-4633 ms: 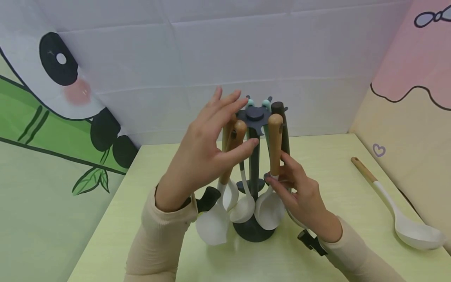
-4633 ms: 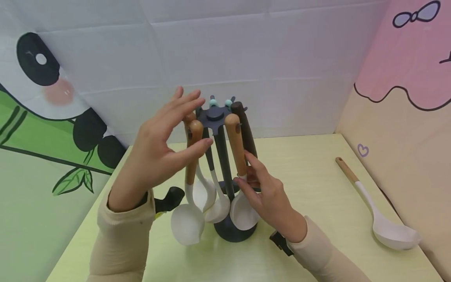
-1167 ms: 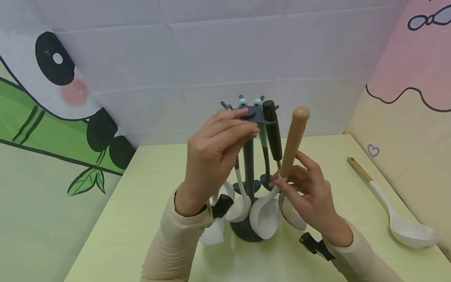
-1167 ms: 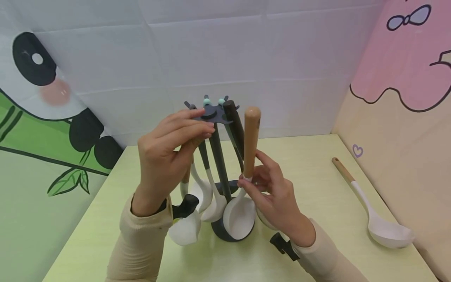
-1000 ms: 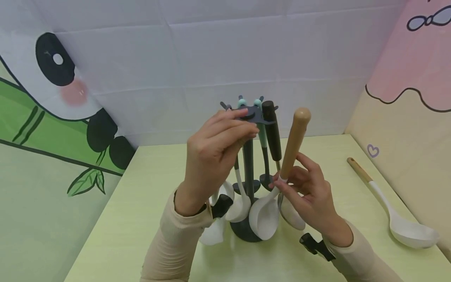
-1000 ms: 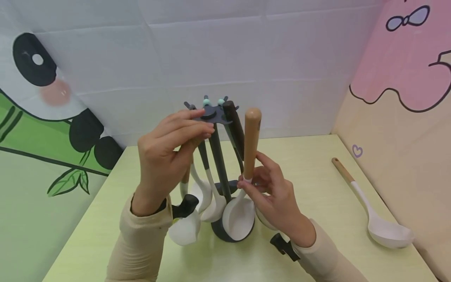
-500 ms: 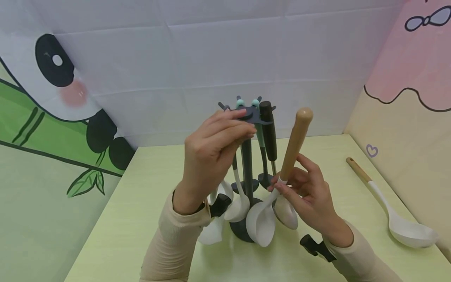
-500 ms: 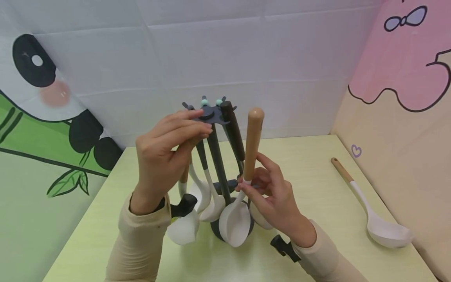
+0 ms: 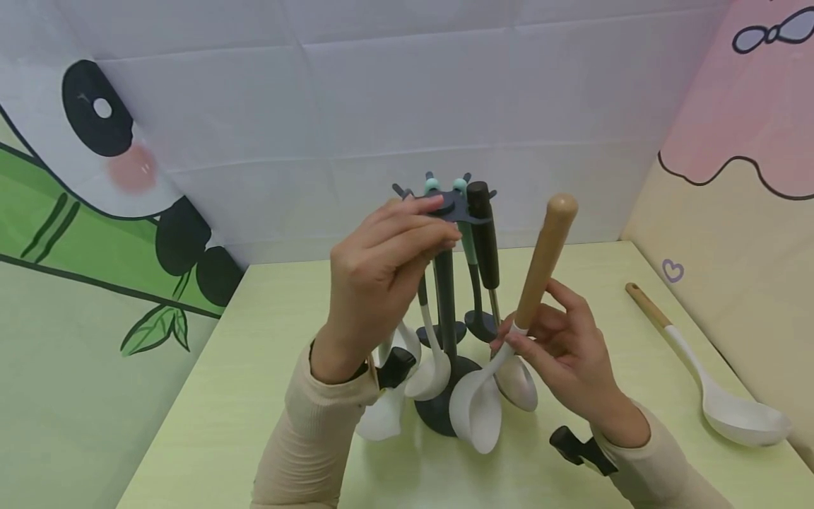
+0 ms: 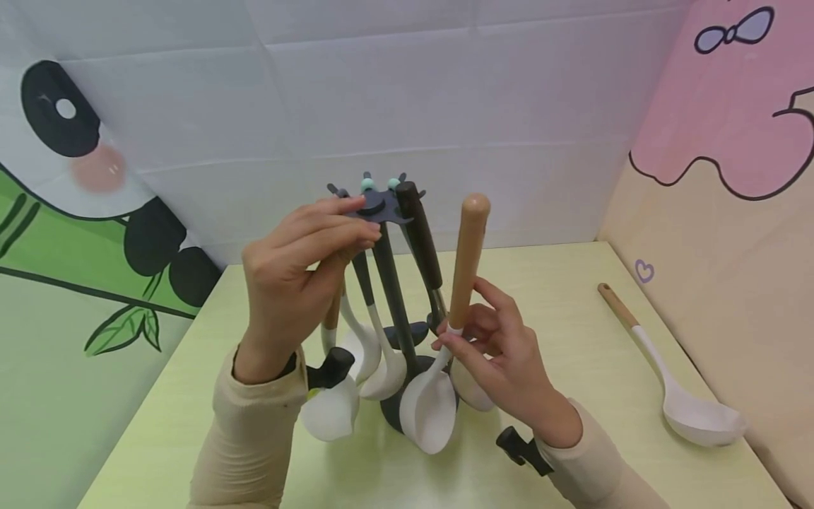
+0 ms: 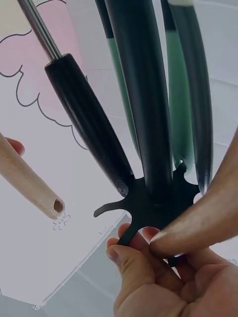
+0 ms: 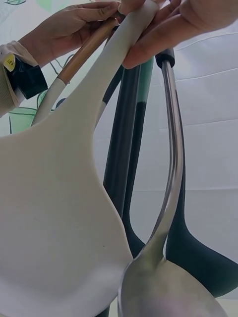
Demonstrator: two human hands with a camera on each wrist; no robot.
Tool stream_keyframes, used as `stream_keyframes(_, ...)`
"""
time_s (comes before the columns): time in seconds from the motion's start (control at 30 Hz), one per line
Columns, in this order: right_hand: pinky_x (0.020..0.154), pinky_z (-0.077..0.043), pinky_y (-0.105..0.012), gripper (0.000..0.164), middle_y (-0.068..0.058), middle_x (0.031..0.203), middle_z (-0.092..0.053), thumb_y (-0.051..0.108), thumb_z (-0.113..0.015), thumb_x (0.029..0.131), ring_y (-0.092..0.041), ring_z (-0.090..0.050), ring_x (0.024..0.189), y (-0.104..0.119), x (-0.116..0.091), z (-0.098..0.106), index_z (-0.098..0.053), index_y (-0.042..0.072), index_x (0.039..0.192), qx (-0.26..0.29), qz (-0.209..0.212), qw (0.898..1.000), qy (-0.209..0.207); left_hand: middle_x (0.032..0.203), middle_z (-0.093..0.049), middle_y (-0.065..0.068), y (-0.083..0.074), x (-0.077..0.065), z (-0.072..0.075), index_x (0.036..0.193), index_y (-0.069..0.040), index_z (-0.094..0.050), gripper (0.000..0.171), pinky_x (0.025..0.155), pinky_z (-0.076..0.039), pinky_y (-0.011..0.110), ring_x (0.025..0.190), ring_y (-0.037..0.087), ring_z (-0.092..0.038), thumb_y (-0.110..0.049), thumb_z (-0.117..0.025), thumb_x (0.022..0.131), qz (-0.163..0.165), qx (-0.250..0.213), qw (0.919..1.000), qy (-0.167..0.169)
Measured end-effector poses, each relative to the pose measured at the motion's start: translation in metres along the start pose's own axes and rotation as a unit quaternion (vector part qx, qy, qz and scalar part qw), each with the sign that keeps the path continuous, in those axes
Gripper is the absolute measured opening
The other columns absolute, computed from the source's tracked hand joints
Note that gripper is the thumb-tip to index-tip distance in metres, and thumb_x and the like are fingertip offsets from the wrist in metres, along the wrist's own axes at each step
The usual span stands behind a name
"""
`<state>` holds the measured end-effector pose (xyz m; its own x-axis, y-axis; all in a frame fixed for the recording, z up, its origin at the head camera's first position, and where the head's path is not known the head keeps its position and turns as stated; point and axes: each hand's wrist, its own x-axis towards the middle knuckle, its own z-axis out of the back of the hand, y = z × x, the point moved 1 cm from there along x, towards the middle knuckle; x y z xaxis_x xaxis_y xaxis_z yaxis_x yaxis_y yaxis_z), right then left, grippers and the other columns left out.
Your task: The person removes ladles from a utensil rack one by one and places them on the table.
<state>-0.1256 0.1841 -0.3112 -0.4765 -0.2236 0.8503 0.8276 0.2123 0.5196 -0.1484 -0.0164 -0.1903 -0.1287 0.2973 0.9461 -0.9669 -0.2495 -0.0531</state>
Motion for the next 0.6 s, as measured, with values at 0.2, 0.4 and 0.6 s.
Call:
stream_keyframes(0.2, 0.07, -0.055, -0.032, 0.063, -0.02, 0.091, -0.061, -0.012, -0.055, 0.083, -0.026, -0.066, 0.075, 0.0011, -0.0026, 0.0057, -0.018, -0.013, 0.134, 0.056, -0.014, 0.998, 0.005, 0.079, -0.069, 0.011, 0.0008, -0.0013, 0.0013, 0.081, 0.003, -0.07, 0.006, 0.09, -0.046, 0.036, 0.095, 0.025, -0.064, 0.005, -0.067, 0.077, -0.002, -0.006, 1.0, 0.0)
stream_keyframes(0.4, 0.069, -0.055, -0.035, 0.064, -0.021, 0.094, -0.06, -0.015, -0.052, 0.083, -0.027, -0.066, 0.078, 0.0008, -0.0054, 0.0088, -0.016, -0.012, 0.135, 0.087, -0.021, 0.996, 0.009, 0.08, -0.069, 0.012, 0.0029, -0.0019, 0.003, 0.081, 0.004, -0.07, 0.007, 0.09, -0.047, 0.036, 0.096, 0.026, -0.063, 0.006, -0.067, 0.076, -0.006, -0.014, 0.9999, 0.004)
stream_keyframes(0.6, 0.071, -0.054, -0.031, 0.062, -0.02, 0.092, -0.061, -0.012, -0.053, 0.084, -0.026, -0.065, 0.078, 0.0, -0.0068, 0.0078, -0.017, -0.012, 0.134, 0.079, -0.011, 0.996, 0.045, 0.081, -0.069, 0.013, 0.0055, -0.0028, 0.005, 0.081, 0.004, -0.07, 0.009, 0.09, -0.047, 0.037, 0.095, 0.026, -0.063, 0.008, -0.068, 0.074, -0.007, -0.029, 0.9995, 0.007)
